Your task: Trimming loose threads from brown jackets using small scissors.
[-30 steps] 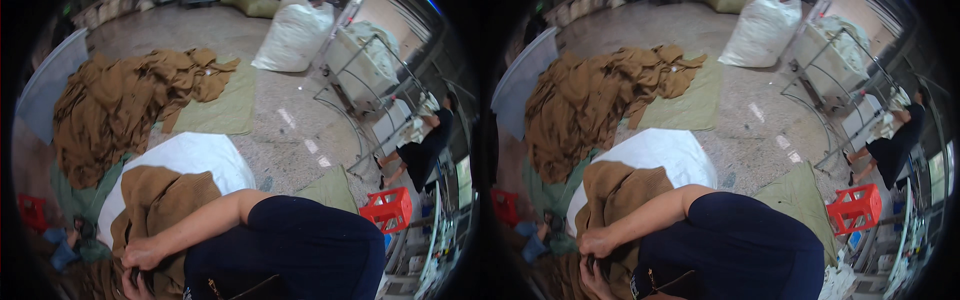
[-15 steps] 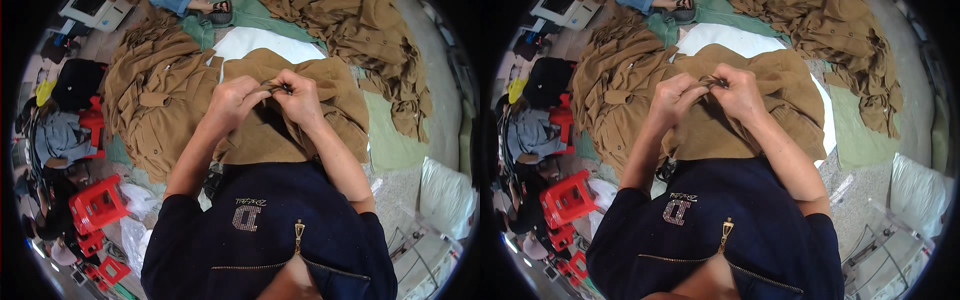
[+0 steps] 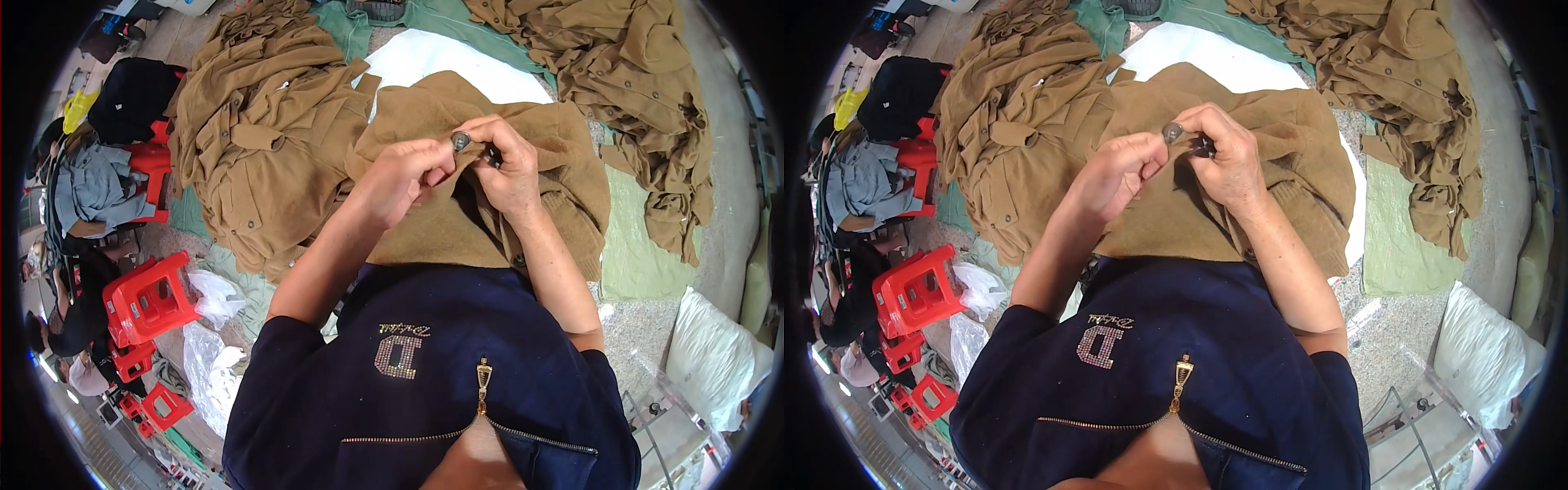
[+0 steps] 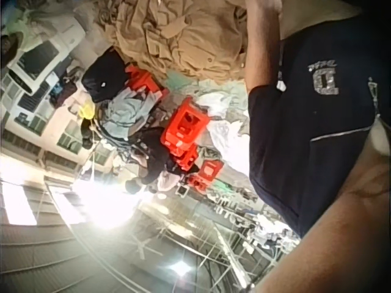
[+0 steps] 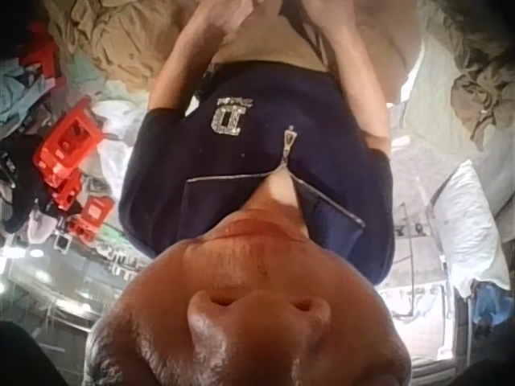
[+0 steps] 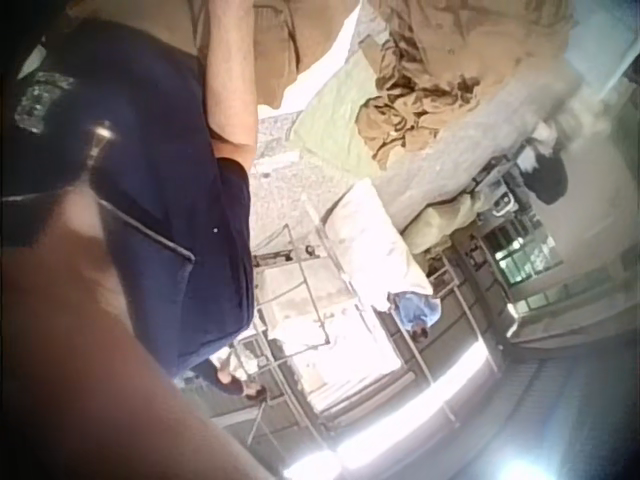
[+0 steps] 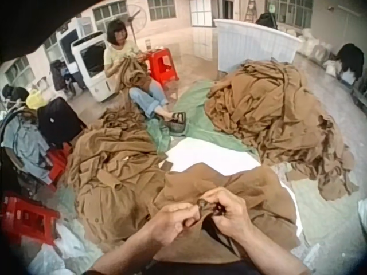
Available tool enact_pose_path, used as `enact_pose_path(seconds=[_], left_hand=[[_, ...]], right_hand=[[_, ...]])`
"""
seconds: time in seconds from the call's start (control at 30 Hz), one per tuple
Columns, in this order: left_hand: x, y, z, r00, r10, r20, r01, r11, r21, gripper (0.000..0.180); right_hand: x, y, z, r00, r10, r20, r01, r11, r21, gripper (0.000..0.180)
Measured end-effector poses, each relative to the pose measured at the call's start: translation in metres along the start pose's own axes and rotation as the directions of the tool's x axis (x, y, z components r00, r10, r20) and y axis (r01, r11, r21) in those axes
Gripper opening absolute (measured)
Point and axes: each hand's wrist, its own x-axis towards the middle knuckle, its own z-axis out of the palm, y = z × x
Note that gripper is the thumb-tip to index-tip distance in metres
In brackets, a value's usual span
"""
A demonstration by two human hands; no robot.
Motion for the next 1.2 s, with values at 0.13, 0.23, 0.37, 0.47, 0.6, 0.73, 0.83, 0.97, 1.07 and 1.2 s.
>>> enact_pose_path(seconds=[0.13,0.23,0.37,0.47,0.6,0.73,0.83,0.97,1.07,1.2], left_hand=[[-0.006,-0.016,0.015,0.990,0.138,-0.016,-0.137,0.989,0.057,0.010],[-0.010,-0.020,0.021,0.959,0.272,-0.083,-0.263,0.959,0.106,0.008],[-0.013,-0.027,0.021,0.891,0.449,-0.064,-0.430,0.882,0.191,0.008],[-0.011,-0.029,0.025,0.835,0.547,-0.056,-0.516,0.815,0.263,0.008],[-0.009,-0.032,0.027,0.822,0.562,-0.093,-0.524,0.810,0.265,0.009],[-0.009,-0.033,0.027,0.835,0.533,-0.136,-0.493,0.835,0.246,0.010],[-0.010,-0.030,0.028,0.840,0.519,-0.159,-0.474,0.844,0.251,0.011],[-0.008,-0.034,0.029,0.821,0.554,-0.137,-0.499,0.813,0.301,0.011],[-0.006,-0.037,0.027,0.805,0.587,-0.086,-0.508,0.757,0.412,0.012],[-0.005,-0.039,0.032,0.781,0.619,-0.081,-0.521,0.718,0.461,0.009]], right_hand=[[-0.009,0.006,0.006,0.982,0.187,-0.001,-0.183,0.964,0.193,0.032],[-0.012,-0.002,0.007,0.924,0.368,-0.103,-0.309,0.879,0.362,0.034],[-0.018,-0.008,-0.005,0.991,-0.115,-0.064,0.106,0.985,-0.135,0.030],[-0.023,-0.003,-0.009,0.974,-0.225,0.021,0.220,0.927,-0.303,0.024],[-0.026,-0.003,-0.010,0.972,-0.234,0.030,0.230,0.909,-0.347,0.025],[-0.027,-0.008,-0.011,0.989,-0.145,0.015,0.144,0.949,-0.279,0.022],[-0.026,-0.025,-0.024,0.996,-0.022,0.086,0.041,0.974,-0.223,0.019],[-0.022,-0.044,-0.034,0.979,0.065,0.193,0.014,0.925,-0.380,0.030],[-0.016,-0.057,-0.038,0.963,0.097,0.252,0.033,0.883,-0.468,0.026],[-0.013,-0.059,-0.041,0.948,0.109,0.299,0.083,0.822,-0.563,0.025]])
